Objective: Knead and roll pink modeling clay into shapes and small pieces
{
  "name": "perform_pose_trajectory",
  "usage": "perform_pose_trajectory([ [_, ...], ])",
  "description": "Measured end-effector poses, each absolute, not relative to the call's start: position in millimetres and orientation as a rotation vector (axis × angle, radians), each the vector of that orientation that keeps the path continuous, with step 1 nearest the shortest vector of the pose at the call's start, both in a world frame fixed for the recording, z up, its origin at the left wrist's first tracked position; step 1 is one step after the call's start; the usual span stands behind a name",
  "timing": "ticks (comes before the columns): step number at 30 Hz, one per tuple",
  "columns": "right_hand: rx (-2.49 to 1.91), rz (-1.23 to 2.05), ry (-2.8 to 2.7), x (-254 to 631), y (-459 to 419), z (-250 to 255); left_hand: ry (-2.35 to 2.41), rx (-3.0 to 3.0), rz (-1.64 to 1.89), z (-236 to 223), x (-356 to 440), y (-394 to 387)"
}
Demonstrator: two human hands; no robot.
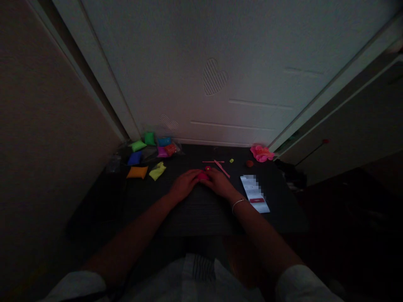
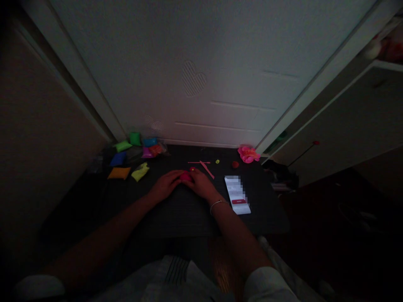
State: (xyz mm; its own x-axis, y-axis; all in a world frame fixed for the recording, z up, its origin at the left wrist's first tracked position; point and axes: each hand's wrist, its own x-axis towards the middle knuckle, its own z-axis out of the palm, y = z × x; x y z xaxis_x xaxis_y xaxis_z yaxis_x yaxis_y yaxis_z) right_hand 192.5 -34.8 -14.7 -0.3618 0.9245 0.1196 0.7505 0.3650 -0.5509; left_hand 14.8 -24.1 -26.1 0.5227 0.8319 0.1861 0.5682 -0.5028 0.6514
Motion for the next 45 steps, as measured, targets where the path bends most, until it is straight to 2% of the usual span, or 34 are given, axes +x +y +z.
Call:
perform_pose_trajectory([
  [23,-1.581,0.504,-2.187,190,-21,-15,1.154,2.077,0.593,-18,15,0],
  [27,-1.605,0.633,-2.071,187,-24,-5,1.117,1.807,0.714,-16,17,-5],
  [31,-1.542,0.758,-1.841,178,-43,11,0.892,1.217,0.953,-9,17,-26],
  [34,-1.433,0.786,-1.721,169,-61,18,0.749,0.843,1.009,-3,16,-44],
  [39,-1.4,0.741,-1.506,159,-85,17,0.739,0.63,1.04,1,14,-60],
  [45,-1.348,0.658,-1.622,151,-101,18,0.753,0.482,1.051,4,14,-69],
])
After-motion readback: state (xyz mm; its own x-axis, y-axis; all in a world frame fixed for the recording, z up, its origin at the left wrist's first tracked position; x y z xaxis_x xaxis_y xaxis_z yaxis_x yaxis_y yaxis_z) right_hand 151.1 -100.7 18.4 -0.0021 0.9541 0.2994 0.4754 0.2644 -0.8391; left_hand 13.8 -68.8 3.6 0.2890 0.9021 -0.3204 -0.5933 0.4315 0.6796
